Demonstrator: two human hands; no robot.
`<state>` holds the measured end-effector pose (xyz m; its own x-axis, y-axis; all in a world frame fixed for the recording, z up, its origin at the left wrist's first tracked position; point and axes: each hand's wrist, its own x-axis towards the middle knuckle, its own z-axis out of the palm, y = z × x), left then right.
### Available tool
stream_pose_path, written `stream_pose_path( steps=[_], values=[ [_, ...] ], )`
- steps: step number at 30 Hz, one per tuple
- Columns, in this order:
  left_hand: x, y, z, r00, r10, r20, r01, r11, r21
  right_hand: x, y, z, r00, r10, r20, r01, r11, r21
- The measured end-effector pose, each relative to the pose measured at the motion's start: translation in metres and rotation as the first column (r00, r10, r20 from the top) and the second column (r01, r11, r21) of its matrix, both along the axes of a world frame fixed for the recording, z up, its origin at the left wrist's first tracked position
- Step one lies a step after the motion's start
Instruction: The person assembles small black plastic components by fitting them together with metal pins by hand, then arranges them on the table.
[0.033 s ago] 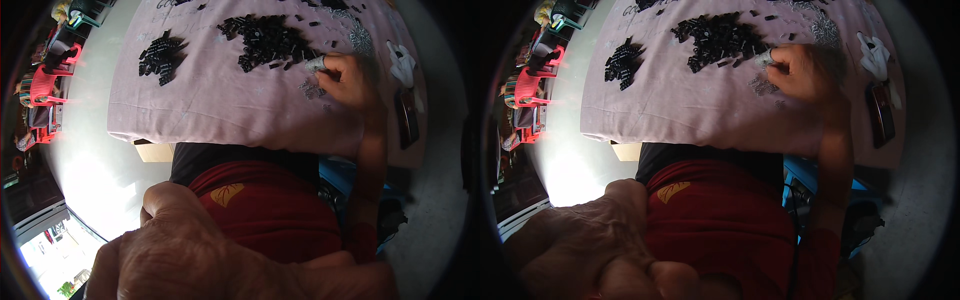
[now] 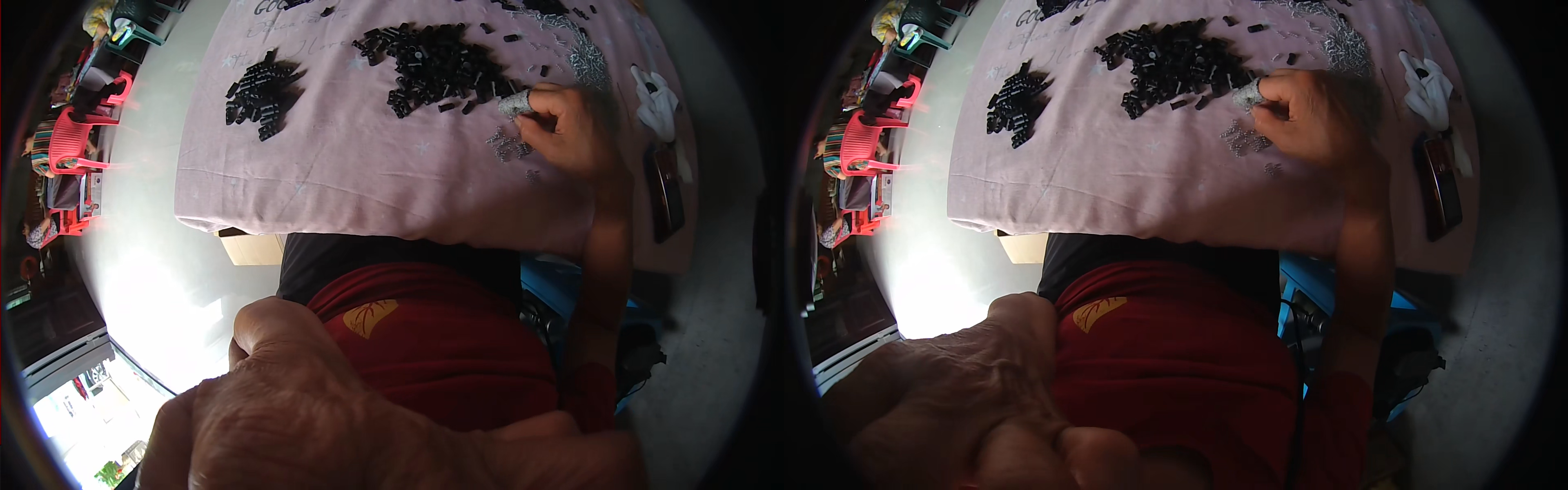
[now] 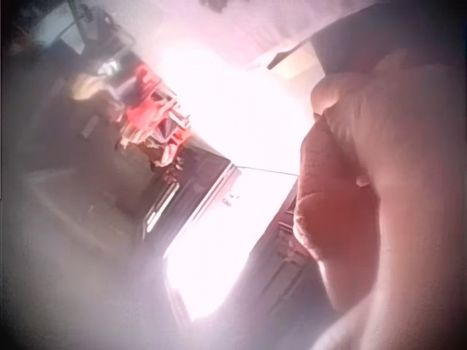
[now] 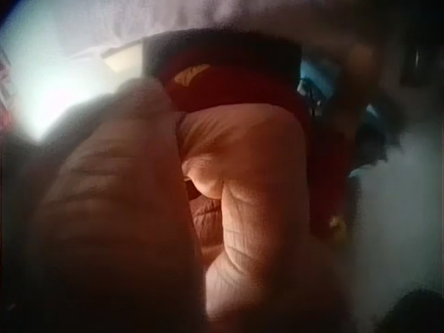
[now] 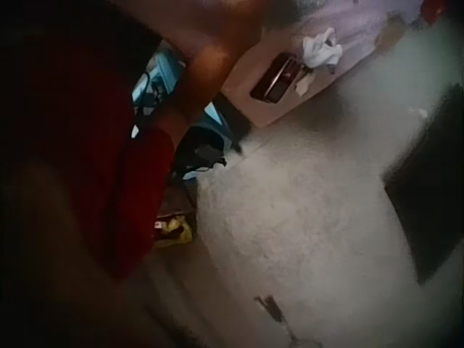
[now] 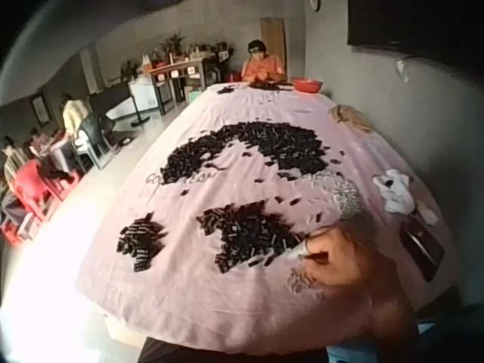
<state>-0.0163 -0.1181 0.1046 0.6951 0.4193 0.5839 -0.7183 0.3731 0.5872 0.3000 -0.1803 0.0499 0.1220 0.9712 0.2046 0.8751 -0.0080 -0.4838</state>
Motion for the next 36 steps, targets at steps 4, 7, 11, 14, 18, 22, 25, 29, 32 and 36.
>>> stream_pose_path(
  steps=[4, 7, 11, 14, 18, 22, 25, 29, 32, 36],
  values=[
    [0.005, 0.002, 0.002, 0.999, -0.036, -0.002, 0.036, 0.999, 0.003, 0.002, -0.003, 0.000, 1.000, -0.009, 0.021, 0.008, 0.999, 0.035],
    [0.007, 0.005, 0.003, 0.999, -0.054, -0.005, 0.054, 0.999, 0.004, 0.003, -0.004, 0.010, 0.999, 0.041, -0.029, -0.043, 0.997, -0.069],
    [0.009, 0.008, 0.003, 0.997, -0.075, -0.008, 0.075, 0.997, 0.003, 0.012, -0.007, 0.004, 0.990, 0.074, -0.124, -0.085, 0.992, -0.090],
    [0.012, 0.010, 0.003, 0.995, -0.097, -0.009, 0.097, 0.995, -0.001, 0.011, -0.007, 0.003, 0.997, 0.040, -0.068, -0.045, 0.996, -0.077],
    [0.015, 0.012, 0.005, 0.992, -0.125, -0.012, 0.125, 0.992, -0.005, 0.004, -0.005, 0.005, 0.996, 0.066, -0.052, -0.066, 0.998, -0.009],
    [0.018, 0.016, 0.008, 0.989, -0.150, -0.020, 0.150, 0.989, -0.003, 0.009, -0.006, 0.006, 0.990, 0.141, 0.006, -0.140, 0.987, -0.078],
    [0.020, 0.019, 0.009, 0.986, -0.168, -0.025, 0.168, 0.986, -0.003, 0.011, -0.008, 0.002, 0.989, 0.144, -0.008, -0.145, 0.988, -0.048],
    [0.024, 0.023, 0.011, 0.982, -0.185, -0.035, 0.185, 0.983, -0.001, 0.009, -0.009, 0.003, 0.990, 0.144, 0.013, -0.143, 0.989, -0.031],
    [0.027, 0.028, 0.011, 0.979, -0.198, -0.045, 0.199, 0.980, -0.001, 0.004, -0.010, 0.008, 0.996, 0.087, -0.027, -0.088, 0.995, -0.044],
    [0.033, 0.037, 0.013, 0.972, -0.227, -0.054, 0.227, 0.974, 0.002, 0.005, -0.010, 0.014, 1.000, 0.021, 0.013, -0.020, 0.998, -0.063]
  ],
)
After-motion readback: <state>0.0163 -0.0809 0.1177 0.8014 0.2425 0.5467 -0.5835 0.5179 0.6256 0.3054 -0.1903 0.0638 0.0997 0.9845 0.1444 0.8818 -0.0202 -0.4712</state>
